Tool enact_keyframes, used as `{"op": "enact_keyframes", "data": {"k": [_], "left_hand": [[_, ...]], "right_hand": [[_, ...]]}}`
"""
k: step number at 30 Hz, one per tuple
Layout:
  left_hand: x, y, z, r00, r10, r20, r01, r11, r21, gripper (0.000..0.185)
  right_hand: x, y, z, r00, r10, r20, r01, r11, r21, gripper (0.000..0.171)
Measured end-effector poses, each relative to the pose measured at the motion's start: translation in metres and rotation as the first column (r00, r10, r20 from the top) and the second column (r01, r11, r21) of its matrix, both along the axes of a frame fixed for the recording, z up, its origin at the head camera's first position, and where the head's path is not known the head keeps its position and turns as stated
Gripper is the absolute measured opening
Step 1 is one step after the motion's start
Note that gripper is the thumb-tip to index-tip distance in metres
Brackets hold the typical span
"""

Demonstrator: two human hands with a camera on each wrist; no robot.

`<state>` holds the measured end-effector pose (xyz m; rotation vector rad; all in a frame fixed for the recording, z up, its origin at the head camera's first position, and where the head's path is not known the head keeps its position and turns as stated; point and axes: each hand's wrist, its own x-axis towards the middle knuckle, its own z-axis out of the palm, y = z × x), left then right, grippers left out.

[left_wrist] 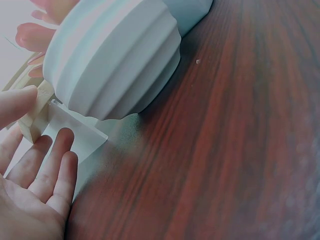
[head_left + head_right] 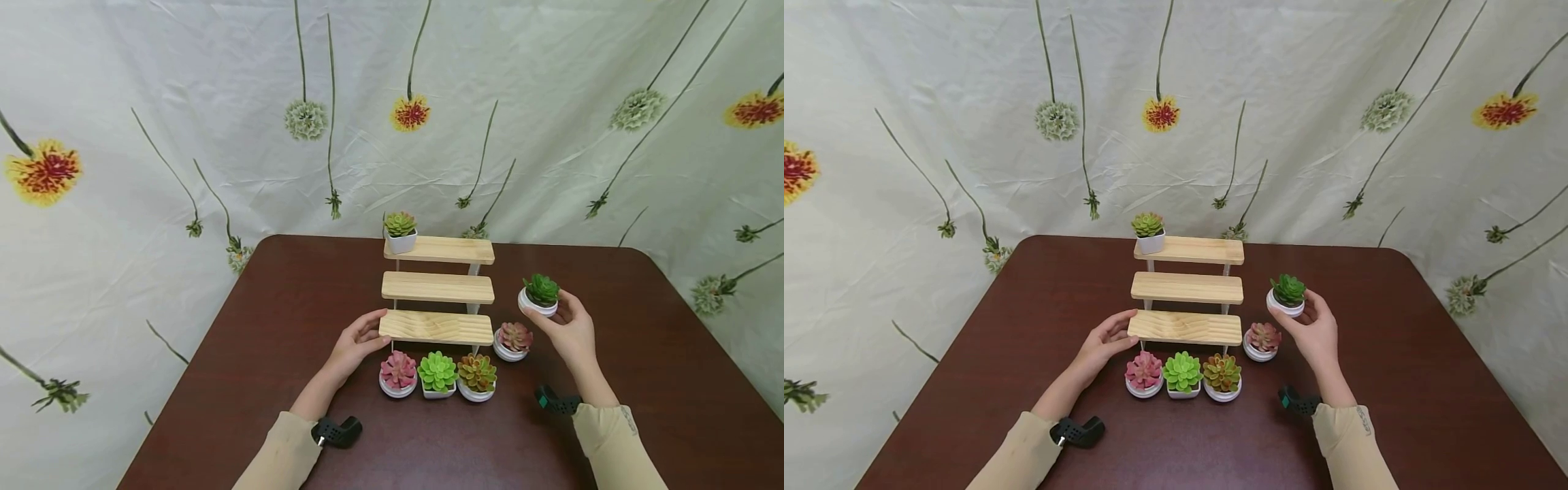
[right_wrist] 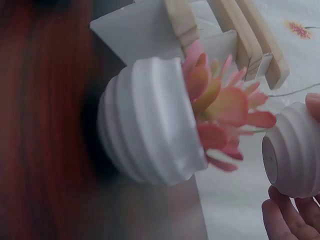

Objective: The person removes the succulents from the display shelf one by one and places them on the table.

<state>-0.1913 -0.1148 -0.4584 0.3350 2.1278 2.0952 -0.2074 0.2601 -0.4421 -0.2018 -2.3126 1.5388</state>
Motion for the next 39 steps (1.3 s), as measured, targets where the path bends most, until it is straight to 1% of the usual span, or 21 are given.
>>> {"op": "enact_keyframes", "data": {"k": [4, 6, 8, 10, 13, 16, 23, 27, 34, 39], "left_hand": [[0.0, 0.0, 0.0, 1.0, -0.001, 0.002, 0.001, 1.0, 0.004, 0.052], [0.001, 0.0, 0.0, 1.0, -0.002, 0.001, 0.002, 1.0, 0.006, 0.052], [0.001, 0.0, 0.001, 1.0, -0.003, 0.001, 0.003, 1.0, 0.006, 0.051], [0.001, 0.0, 0.001, 1.0, -0.002, 0.002, 0.002, 1.0, 0.002, 0.051], [0.001, 0.001, 0.001, 1.0, 0.003, 0.004, -0.003, 1.0, -0.006, 0.051], [0.001, 0.001, 0.002, 1.0, 0.005, 0.006, -0.005, 1.0, -0.011, 0.051], [0.001, 0.0, 0.002, 1.0, 0.002, 0.005, -0.001, 1.0, -0.008, 0.052], [0.0, 0.0, 0.002, 1.0, 0.003, 0.002, -0.003, 1.0, -0.008, 0.053], [0.0, 0.0, 0.003, 1.0, -0.004, 0.005, 0.004, 1.0, -0.008, 0.052], [0.001, 0.001, 0.002, 1.0, -0.005, 0.009, 0.005, 1.0, -0.003, 0.052]], "right_hand": [[-0.008, 0.019, -0.029, 1.0, -0.019, -0.002, 0.019, 0.999, 0.029, 0.074], [-0.006, 0.024, -0.035, 0.999, -0.033, 0.001, 0.033, 0.999, 0.03, 0.072], [0.001, 0.022, -0.031, 0.998, -0.055, 0.008, 0.055, 0.998, 0.028, 0.071], [0.01, 0.017, -0.022, 0.997, -0.067, 0.032, 0.066, 0.998, 0.016, 0.069], [0.023, 0.01, -0.007, 0.993, -0.081, 0.088, 0.081, 0.997, 0.008, 0.069], [0.03, 0.009, -0.003, 0.987, -0.079, 0.137, 0.079, 0.997, 0.008, 0.07], [0.036, 0.016, -0.011, 0.979, -0.068, 0.193, 0.062, 0.997, 0.038, 0.074], [0.038, 0.019, -0.014, 0.978, -0.051, 0.204, 0.043, 0.998, 0.043, 0.075], [0.041, 0.02, -0.018, 0.975, -0.053, 0.217, 0.042, 0.998, 0.054, 0.074], [0.041, 0.021, -0.024, 0.971, -0.055, 0.233, 0.041, 0.997, 0.064, 0.074]]}}
